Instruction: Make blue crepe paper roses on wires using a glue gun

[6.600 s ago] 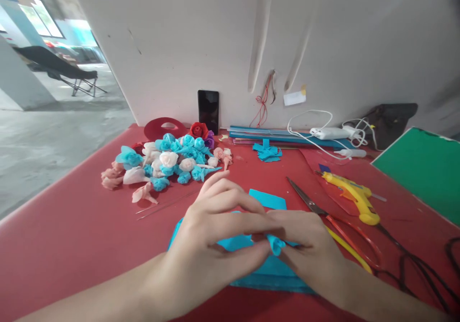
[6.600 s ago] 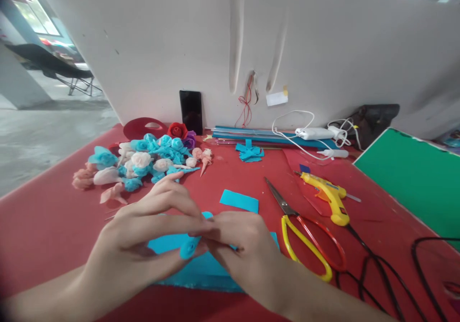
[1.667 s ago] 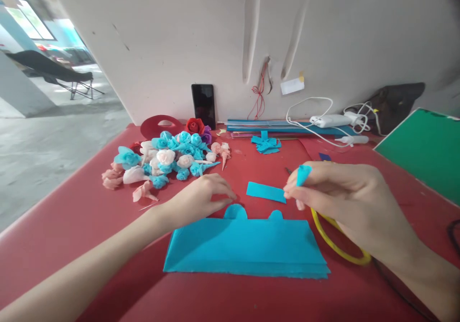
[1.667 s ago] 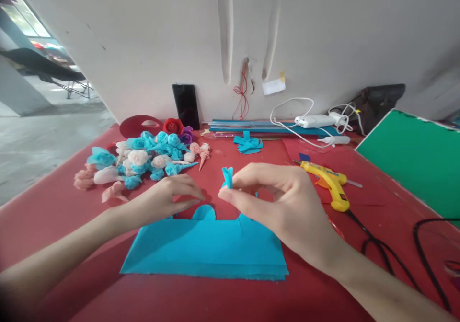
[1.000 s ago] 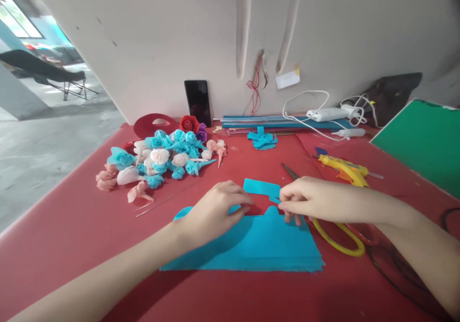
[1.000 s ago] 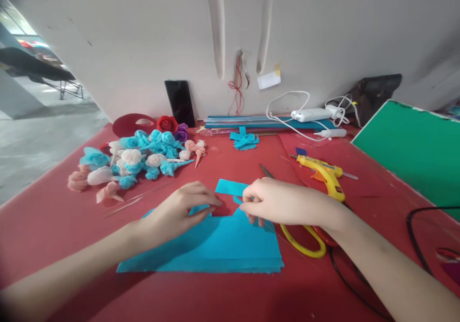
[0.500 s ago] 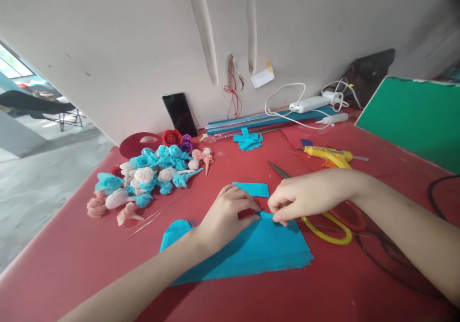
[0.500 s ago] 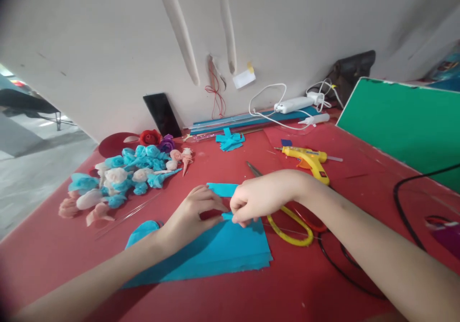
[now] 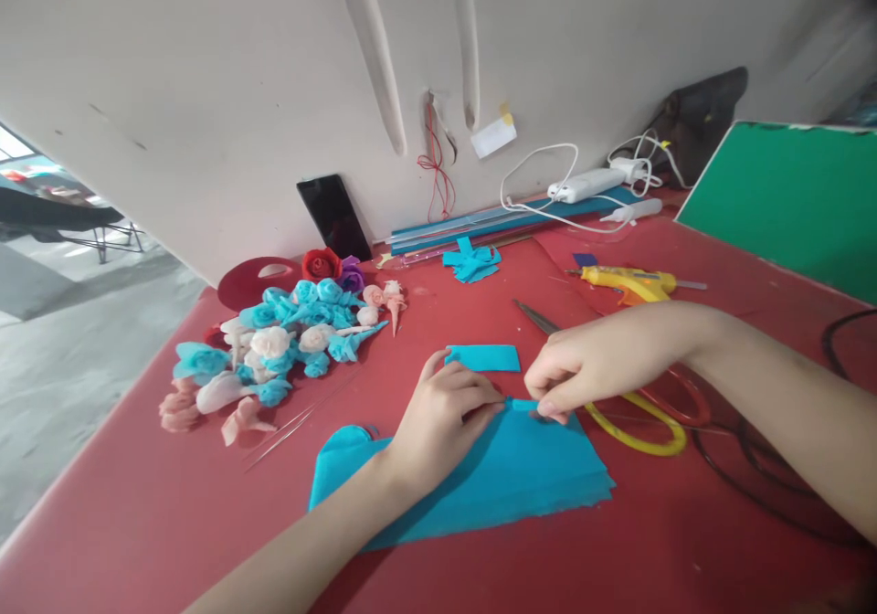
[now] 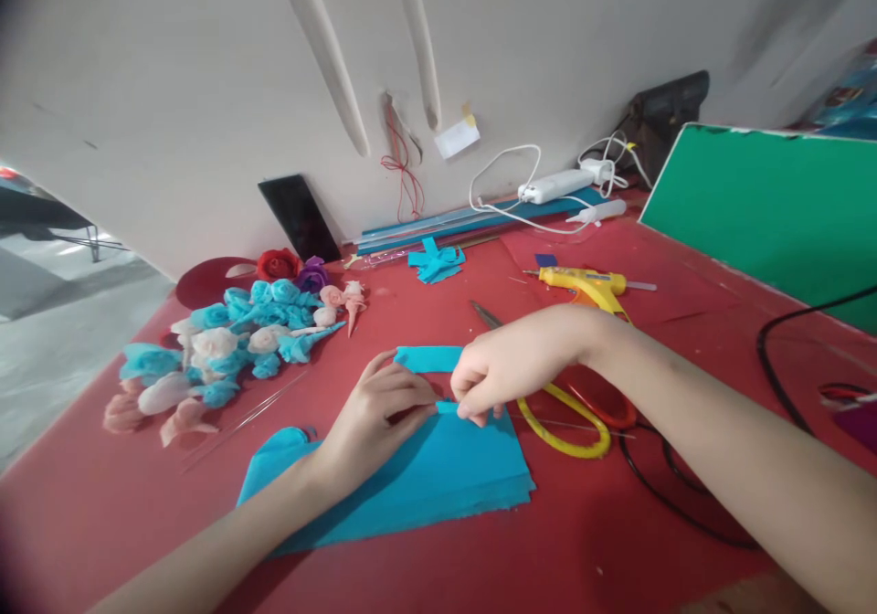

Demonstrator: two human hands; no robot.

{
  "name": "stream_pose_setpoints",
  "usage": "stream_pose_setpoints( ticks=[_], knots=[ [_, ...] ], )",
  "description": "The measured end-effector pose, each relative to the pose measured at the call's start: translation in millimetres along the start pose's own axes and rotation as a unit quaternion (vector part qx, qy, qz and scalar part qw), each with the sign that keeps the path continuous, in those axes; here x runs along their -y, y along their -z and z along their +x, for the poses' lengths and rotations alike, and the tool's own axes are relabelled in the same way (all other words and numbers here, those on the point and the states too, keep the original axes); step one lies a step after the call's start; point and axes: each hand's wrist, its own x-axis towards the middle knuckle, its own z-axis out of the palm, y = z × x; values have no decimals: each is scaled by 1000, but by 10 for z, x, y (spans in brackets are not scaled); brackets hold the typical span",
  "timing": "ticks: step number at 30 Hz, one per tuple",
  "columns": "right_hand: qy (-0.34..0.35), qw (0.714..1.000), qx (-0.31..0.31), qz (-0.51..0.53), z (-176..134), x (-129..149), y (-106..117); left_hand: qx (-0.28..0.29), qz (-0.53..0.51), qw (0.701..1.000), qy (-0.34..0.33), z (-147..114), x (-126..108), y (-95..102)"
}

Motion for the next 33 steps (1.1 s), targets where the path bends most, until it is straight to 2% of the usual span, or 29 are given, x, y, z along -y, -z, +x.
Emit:
stream_pose_setpoints(
  ticks=[7,16,26,33],
  knots=[
    [-16,1000,-2,17,26,-18,17,-28,-13,1000,7,-5,-23,2],
    [12,1000,-1,-8,11,-31,-3,-34,1,999,-1,-8,-38,27],
    [16,1000,14,11,35,-37,19,1,3,1000,-15,-19,-75,44],
    [17,999,12,27,52,-40,23,-7,-1,1000,-10,-19,-37,26]
  ],
)
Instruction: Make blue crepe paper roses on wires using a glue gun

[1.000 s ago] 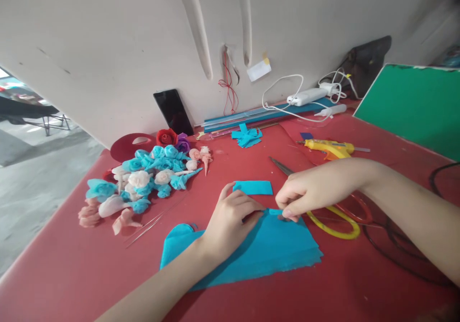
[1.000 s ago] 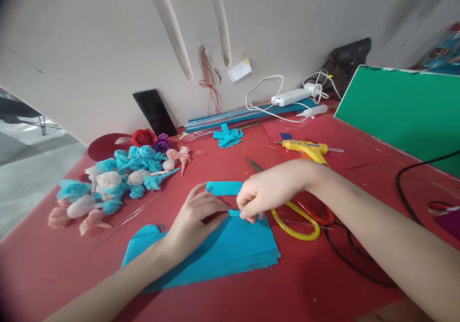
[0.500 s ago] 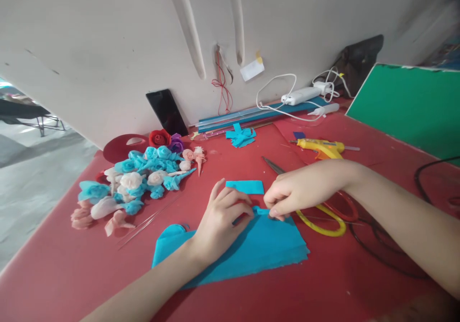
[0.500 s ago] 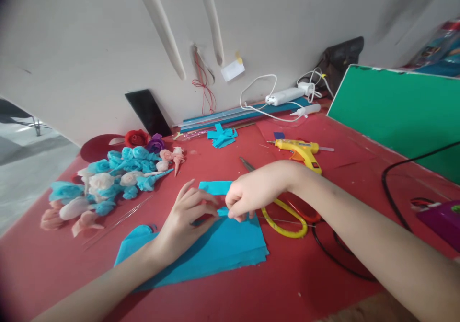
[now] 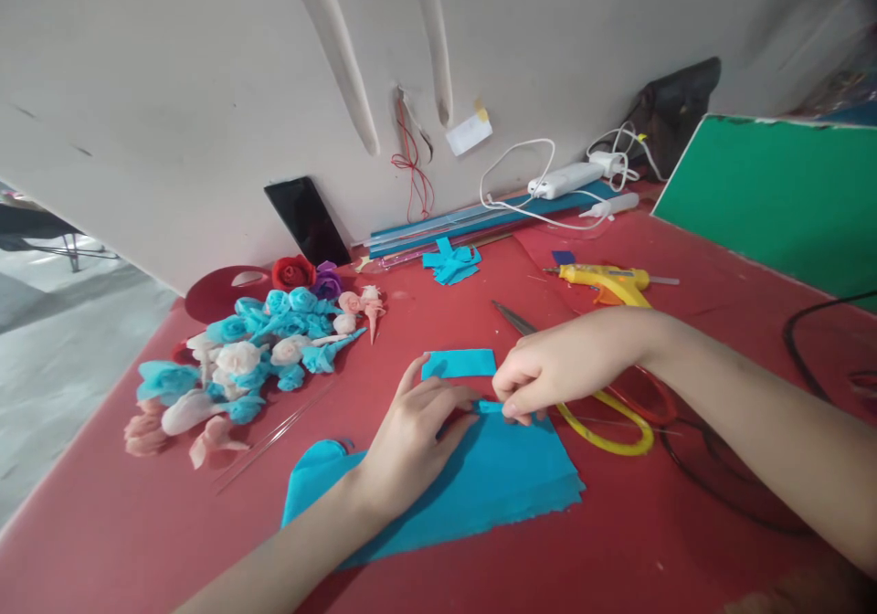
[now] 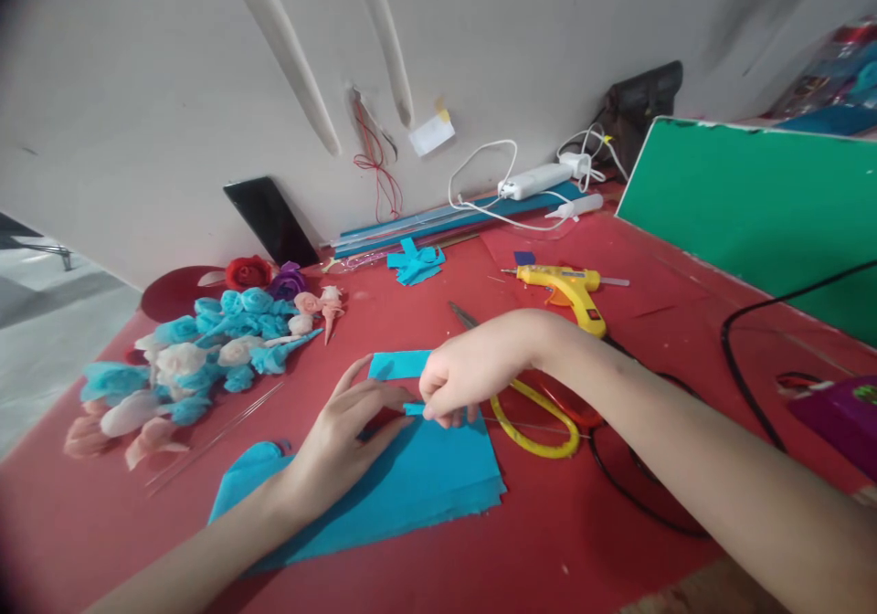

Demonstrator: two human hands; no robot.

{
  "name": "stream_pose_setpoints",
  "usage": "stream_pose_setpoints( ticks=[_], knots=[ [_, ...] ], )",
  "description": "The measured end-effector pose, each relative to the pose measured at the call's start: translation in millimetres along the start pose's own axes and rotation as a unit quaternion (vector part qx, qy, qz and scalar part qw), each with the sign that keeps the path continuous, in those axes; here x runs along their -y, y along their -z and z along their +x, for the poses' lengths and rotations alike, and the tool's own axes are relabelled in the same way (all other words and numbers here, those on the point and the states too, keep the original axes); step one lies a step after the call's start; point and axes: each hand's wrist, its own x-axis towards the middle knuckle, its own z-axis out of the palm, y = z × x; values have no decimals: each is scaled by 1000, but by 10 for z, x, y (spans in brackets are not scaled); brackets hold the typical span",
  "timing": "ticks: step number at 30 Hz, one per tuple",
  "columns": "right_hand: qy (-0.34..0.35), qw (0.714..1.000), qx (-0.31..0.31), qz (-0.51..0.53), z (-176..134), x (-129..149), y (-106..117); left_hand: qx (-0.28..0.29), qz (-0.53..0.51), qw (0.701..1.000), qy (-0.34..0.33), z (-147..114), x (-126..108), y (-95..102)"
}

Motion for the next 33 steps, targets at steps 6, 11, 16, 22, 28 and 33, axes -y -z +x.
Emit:
stream_pose_setpoints(
  ticks=[6,11,16,22,28,33],
  knots=[
    [-3,1000,-9,10,-26,-26,21,-19,-6,1000,-5,5,-1,0],
    [-12,1000,-14,13,-24,-20,31,-30,0,999,-12,3,-13,13],
    [-13,1000,-14,20,-26,-11,4,-37,16,999,-23,-9,-32,18],
    [-17,999,-13,25,-18,-15,-14,-38,27,998,-34,-3,-34,18],
    [-15,999,-6,39,-17,-26,-7,-30,44,997,-49,-7,-42,32],
    [-17,999,1,46,-2,-23,-7,-35,58,996,-60,1,-58,50]
  ],
)
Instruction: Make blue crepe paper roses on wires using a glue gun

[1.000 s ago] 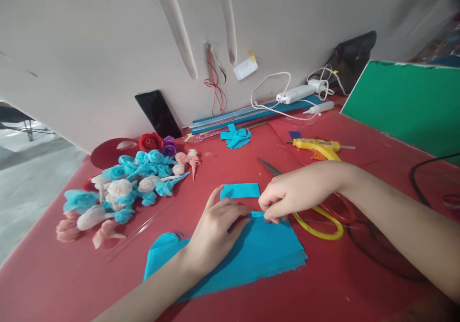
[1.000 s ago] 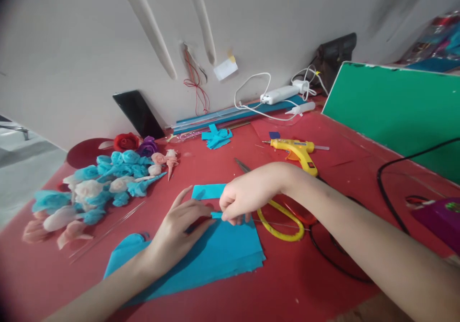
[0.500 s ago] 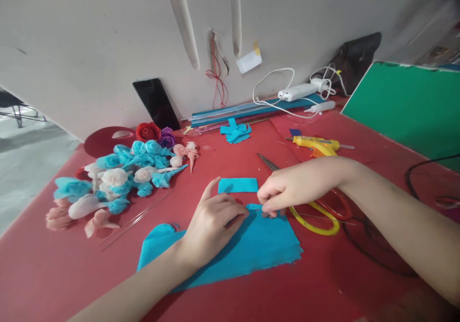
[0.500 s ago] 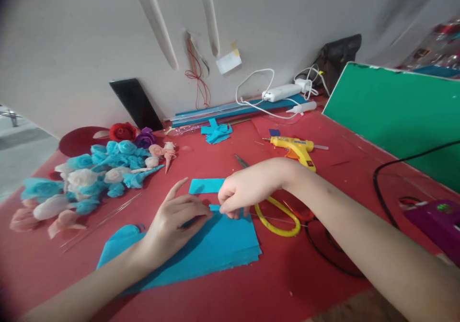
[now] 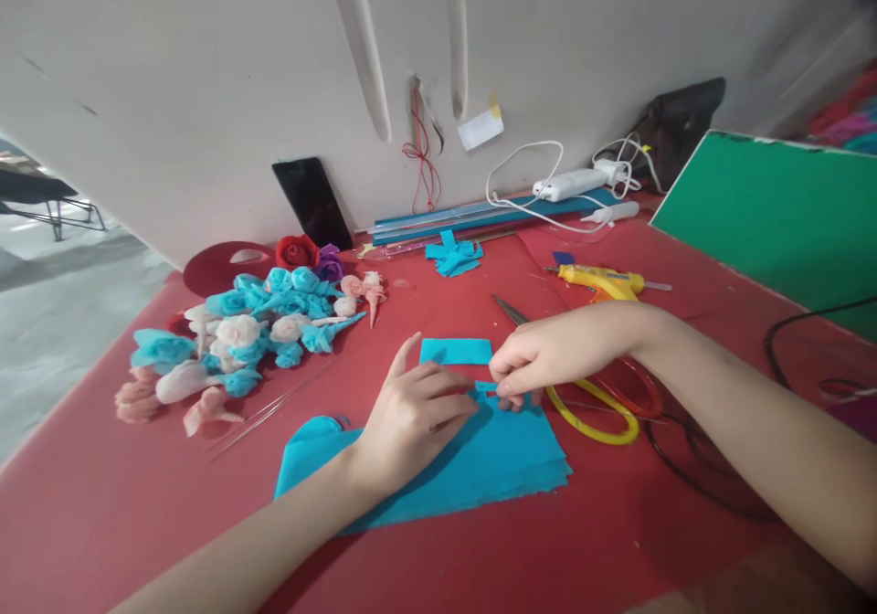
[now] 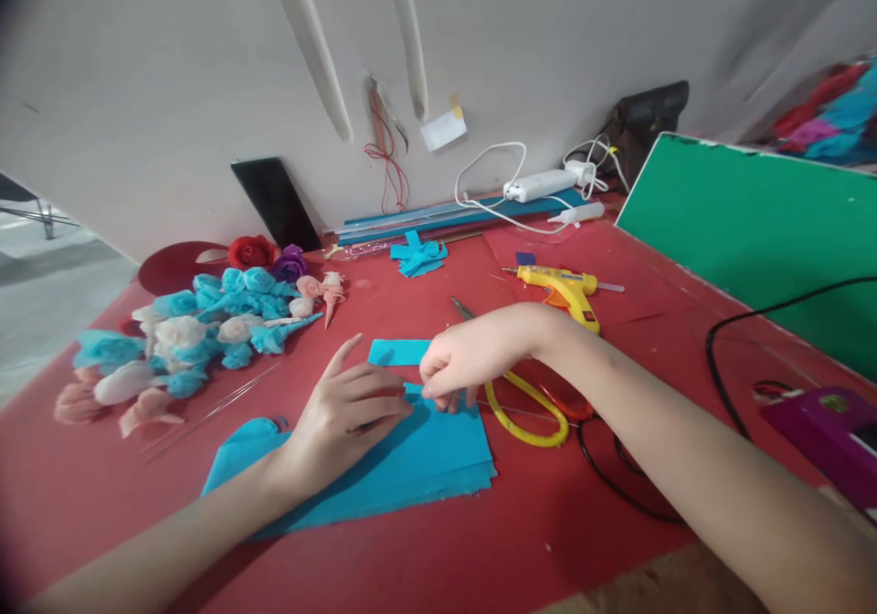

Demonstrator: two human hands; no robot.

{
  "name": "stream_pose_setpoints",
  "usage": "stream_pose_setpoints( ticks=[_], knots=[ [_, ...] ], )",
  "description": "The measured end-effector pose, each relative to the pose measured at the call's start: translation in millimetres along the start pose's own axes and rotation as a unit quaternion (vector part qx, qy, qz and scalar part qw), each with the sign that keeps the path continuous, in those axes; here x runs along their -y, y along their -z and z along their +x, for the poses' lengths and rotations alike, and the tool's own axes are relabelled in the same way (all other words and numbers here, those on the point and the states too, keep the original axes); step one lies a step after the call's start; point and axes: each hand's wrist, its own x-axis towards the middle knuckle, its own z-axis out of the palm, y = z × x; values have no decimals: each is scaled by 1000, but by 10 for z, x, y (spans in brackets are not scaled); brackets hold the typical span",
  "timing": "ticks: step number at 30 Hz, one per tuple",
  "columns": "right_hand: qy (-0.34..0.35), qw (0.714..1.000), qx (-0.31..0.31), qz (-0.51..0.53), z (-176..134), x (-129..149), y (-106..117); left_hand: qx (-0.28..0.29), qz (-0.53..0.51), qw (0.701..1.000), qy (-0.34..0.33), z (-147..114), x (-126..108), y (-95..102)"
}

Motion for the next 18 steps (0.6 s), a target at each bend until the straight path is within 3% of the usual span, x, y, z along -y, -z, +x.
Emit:
stream_pose_setpoints(
  ticks=[8,12,18],
  knots=[
    [1,1000,-2,19,4,-13,-11,26,-30,999,16,8,-20,1],
    [2,999,-4,33,12,-23,-7,52,-78,994,56,9,-12,-8],
    [3,999,-7,44,6,-43,-20,46,-164,975,146,-3,90,-83]
  ],
)
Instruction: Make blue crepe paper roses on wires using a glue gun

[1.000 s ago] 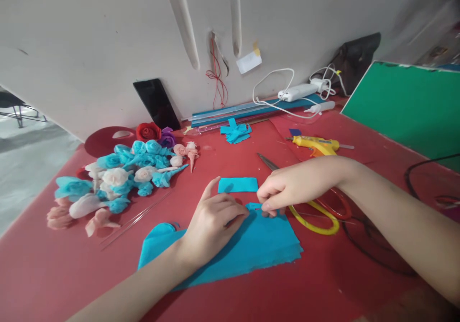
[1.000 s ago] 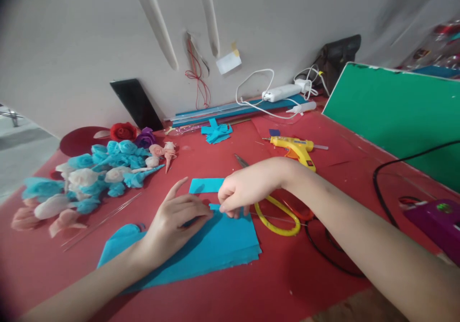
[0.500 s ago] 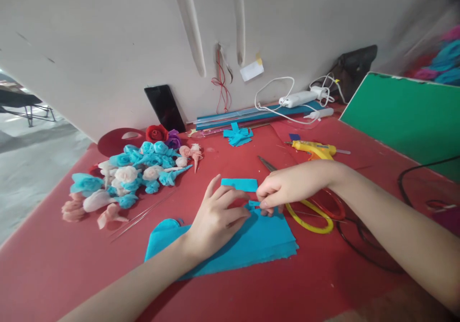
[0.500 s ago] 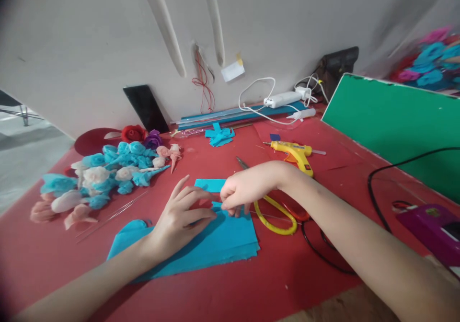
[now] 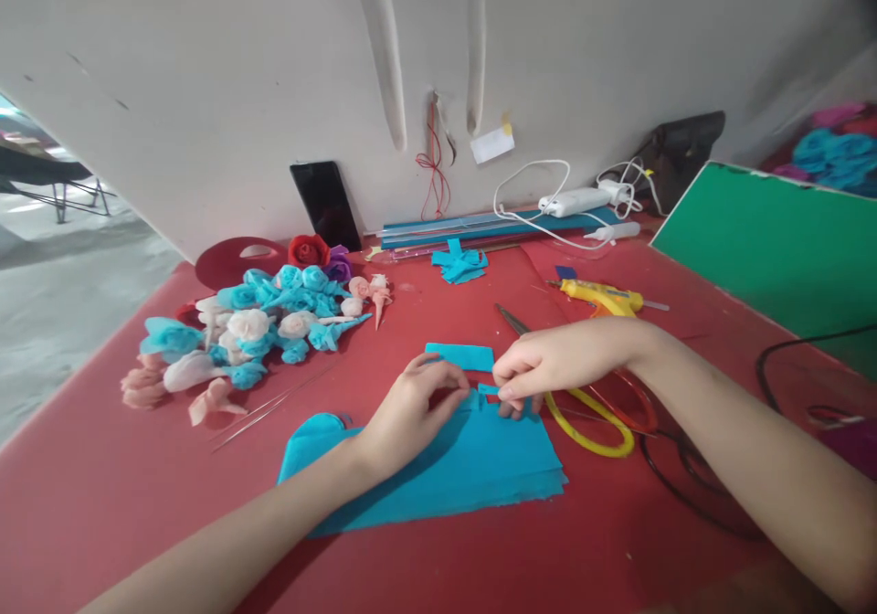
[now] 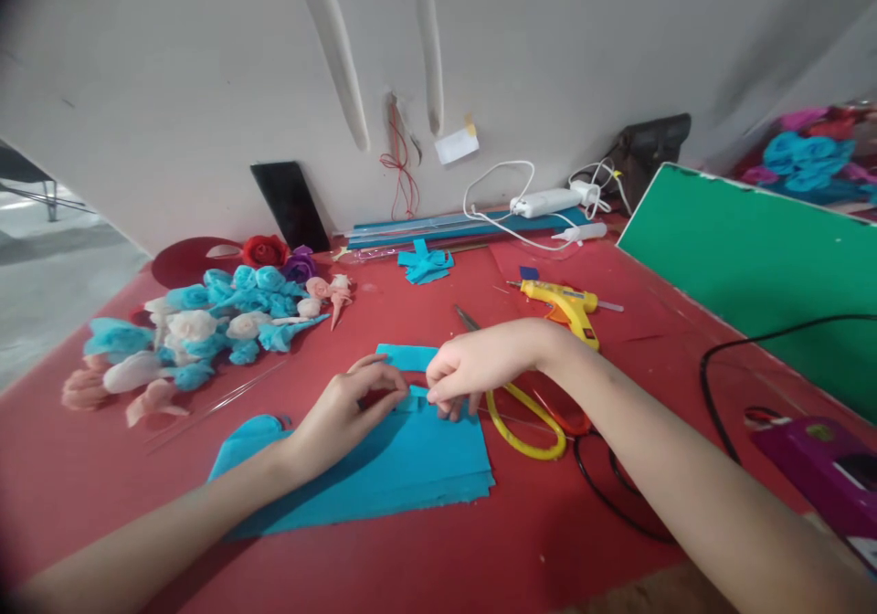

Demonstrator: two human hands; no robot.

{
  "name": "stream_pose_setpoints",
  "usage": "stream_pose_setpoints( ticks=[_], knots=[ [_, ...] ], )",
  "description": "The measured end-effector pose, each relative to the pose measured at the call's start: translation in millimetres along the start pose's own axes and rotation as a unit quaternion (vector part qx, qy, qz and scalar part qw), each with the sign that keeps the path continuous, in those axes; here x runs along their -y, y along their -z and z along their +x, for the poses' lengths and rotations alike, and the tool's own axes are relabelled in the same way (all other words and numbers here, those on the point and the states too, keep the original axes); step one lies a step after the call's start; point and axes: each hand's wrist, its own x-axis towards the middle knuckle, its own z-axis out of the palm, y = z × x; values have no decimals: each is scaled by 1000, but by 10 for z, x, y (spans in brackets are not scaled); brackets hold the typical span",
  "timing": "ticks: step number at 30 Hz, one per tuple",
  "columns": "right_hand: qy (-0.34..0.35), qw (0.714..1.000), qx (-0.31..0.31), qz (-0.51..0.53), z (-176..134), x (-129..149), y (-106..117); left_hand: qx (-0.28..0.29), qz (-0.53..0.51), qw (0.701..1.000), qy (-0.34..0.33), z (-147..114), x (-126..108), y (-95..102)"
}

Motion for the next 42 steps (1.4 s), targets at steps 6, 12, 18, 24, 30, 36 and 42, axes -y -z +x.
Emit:
stream_pose_setpoints(
  ticks=[6,12,18,24,30,36,42],
  knots=[
    [8,1000,1,4,1,3,10,-20,-84,994,62,-27,87,-28],
    [67,992,-110,1,-128,179,-63,-88,-133,985,71,47,-44,87],
    [190,933,-301,62,-233,473,-327,-221,-188,955,52,123,-492,555],
    [264,854,-448,-9,-181,584,-531,-279,-199,939,4,16,-810,778],
    [326,752,-563,-106,-97,510,-618,-285,-186,940,31,-22,-914,793],
    [341,743,-557,-147,-31,523,-652,-243,-264,932,54,-36,-933,796],
    [340,733,-565,-164,-75,564,-652,-232,-301,923,62,-63,-982,807]
  ],
)
